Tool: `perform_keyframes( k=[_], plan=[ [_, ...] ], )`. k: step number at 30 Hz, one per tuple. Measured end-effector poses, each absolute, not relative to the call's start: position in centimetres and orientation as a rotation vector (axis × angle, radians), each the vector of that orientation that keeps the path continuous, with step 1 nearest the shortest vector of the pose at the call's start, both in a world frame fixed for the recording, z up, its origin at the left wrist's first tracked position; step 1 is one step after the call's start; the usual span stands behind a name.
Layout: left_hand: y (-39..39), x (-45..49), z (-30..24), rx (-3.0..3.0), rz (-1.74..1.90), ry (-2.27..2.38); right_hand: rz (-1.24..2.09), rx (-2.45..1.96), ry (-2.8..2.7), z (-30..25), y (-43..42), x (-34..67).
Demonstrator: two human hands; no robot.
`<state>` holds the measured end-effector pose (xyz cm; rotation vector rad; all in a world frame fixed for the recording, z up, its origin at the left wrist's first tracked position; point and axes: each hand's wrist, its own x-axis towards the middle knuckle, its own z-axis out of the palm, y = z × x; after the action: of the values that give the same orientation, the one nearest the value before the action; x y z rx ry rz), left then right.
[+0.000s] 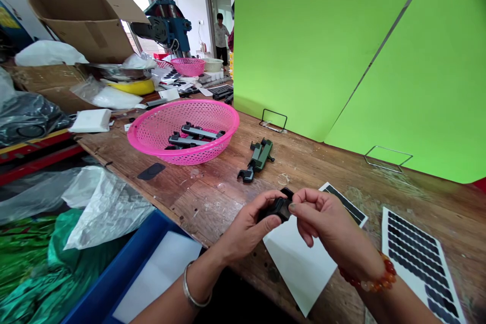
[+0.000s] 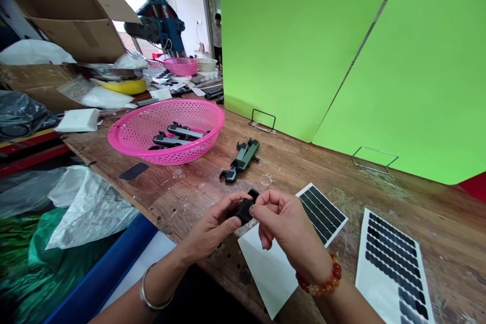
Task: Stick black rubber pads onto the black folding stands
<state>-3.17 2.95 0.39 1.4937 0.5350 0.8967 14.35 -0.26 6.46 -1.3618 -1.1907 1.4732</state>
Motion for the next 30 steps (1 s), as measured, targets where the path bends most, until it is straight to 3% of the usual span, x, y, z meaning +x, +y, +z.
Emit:
perform_keyframes(
  k=[22,26,30],
  plan=[
    [1.0,-2.2,2.9,1.384,0.991,0.828,1.433,-1.345,-1.183,5.7,-1.6,13.8],
    [1.8,-3.8,5.0,1.4,1.174,0.786,1.438,-1.279,-1.191,4.1,-2.4,15.7],
    [5.7,-6.6,7.6,1.774,1.503,0.922,1.325,-1.404,-1.207,1.4,-3.6,18.9]
  ],
)
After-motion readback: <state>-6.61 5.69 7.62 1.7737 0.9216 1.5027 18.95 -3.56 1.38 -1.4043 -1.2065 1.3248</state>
